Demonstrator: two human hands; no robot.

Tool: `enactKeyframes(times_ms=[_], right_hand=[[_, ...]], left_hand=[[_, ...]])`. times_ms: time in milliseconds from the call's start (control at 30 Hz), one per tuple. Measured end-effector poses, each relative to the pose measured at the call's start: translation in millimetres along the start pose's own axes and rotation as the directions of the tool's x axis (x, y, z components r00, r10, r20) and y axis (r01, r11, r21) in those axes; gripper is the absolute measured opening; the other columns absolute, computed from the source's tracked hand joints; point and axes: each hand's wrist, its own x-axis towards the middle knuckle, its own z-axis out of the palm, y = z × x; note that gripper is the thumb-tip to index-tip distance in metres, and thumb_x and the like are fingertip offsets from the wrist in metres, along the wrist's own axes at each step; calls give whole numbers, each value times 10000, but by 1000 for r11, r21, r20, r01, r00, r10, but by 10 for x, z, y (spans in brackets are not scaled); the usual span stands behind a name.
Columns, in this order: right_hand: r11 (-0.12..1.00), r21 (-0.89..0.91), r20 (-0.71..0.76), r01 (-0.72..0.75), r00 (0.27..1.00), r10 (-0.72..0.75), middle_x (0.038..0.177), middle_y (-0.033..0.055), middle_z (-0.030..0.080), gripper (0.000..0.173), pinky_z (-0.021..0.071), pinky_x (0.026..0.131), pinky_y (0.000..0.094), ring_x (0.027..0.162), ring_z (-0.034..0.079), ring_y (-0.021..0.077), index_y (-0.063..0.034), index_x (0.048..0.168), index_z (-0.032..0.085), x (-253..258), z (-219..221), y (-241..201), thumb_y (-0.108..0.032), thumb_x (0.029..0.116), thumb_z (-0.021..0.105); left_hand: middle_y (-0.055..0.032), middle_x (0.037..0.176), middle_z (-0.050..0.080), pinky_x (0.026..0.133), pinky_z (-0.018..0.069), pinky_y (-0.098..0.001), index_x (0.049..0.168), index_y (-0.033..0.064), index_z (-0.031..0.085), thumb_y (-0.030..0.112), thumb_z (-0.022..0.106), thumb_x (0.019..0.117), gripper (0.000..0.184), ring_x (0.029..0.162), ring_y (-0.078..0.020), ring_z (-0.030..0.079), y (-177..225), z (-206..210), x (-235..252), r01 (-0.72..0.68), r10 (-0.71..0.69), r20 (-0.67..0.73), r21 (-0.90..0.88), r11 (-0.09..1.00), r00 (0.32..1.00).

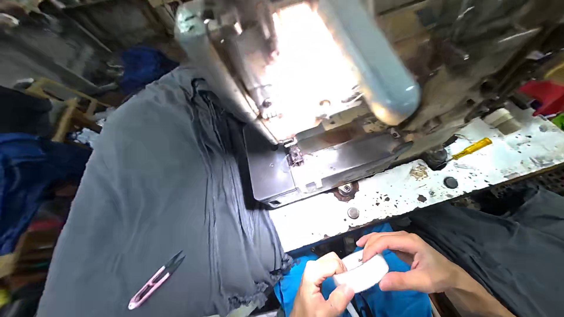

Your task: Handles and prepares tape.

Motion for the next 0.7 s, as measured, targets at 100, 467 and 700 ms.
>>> enactKeyframes(times_ms=[100,467,700], right_hand=[[999,33,20,-4,1000,3,1074,35,725,250,496,1055,269,1131,650,75,-40,1114,677,30,61,32,-231,958,720],[989,-146,-27,33,999,-37,920,27,703,198,409,1144,332,992,667,60,-46,1015,644,45,210,76,-205,943,740],[981,-188,-20,55,998,-59,1216,120,713,214,401,1186,348,1296,595,170,-3,1125,674,-40,382,240,-145,967,695]], left_hand=[[-3,777,593,744,471,-132,833,45,586,341,600,1008,344,794,20,585,13,-49,-50,-9,9,-18,4,1000,1000],[-33,1389,608,1072,495,-275,1294,102,638,570,707,894,619,1309,-85,550,51,47,-165,90,-38,-300,161,983,953],[-227,1452,547,1107,471,-283,1424,-216,359,304,806,848,895,1328,-112,561,113,278,-181,179,-150,-435,27,983,888]])
